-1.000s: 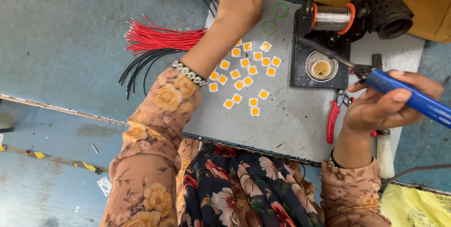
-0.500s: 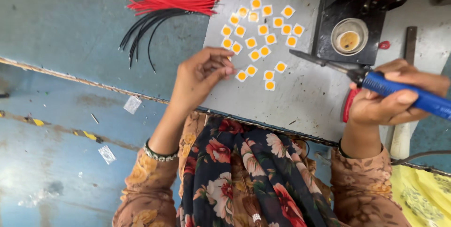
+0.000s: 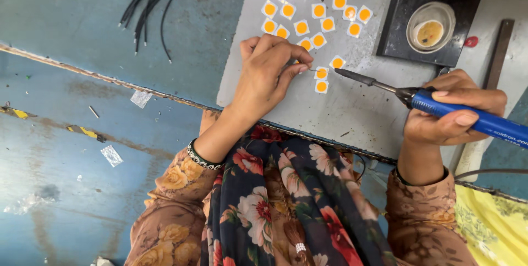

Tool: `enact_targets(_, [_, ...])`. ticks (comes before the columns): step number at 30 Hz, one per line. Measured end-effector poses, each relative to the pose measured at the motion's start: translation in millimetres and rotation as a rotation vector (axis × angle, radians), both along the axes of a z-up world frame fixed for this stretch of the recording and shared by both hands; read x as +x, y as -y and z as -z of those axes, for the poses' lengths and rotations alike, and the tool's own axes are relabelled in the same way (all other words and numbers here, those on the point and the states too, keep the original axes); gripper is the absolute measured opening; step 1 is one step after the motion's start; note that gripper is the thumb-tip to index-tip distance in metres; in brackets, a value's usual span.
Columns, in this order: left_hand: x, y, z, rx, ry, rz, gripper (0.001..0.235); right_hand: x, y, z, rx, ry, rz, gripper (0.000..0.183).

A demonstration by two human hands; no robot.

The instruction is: The person arranges small square LED modules on a workbench and then uses a soldering iron to apply solder to the contact points of each module. The person handles the modules by hand and uses a soldering iron and solder wire.

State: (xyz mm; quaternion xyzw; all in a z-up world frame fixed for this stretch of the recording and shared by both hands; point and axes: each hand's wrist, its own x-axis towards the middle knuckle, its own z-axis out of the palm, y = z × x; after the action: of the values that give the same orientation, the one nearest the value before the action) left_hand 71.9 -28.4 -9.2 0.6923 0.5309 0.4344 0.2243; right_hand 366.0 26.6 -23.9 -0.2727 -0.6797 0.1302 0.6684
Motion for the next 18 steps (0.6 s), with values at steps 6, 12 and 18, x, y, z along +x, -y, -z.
enact_targets(6, [2.3,-0.8,1.6,0.04,-0.092,-0.025,0.01,-1.9,7.5,-1.1,-0.06,0.079,-0.016,0.047])
enact_targets(12, [2.8,-0.1,4.5,0.072,-0.121,-0.028,0.009,6.0,0.6,5.6,0.06,0.111,-0.039,0.046])
enact_targets(18, [2.8,-0.4,4.2,0.096,-0.151,-0.023,0.011,16.9,7.7,9.4,-0.025,0.162,-0.034,0.044])
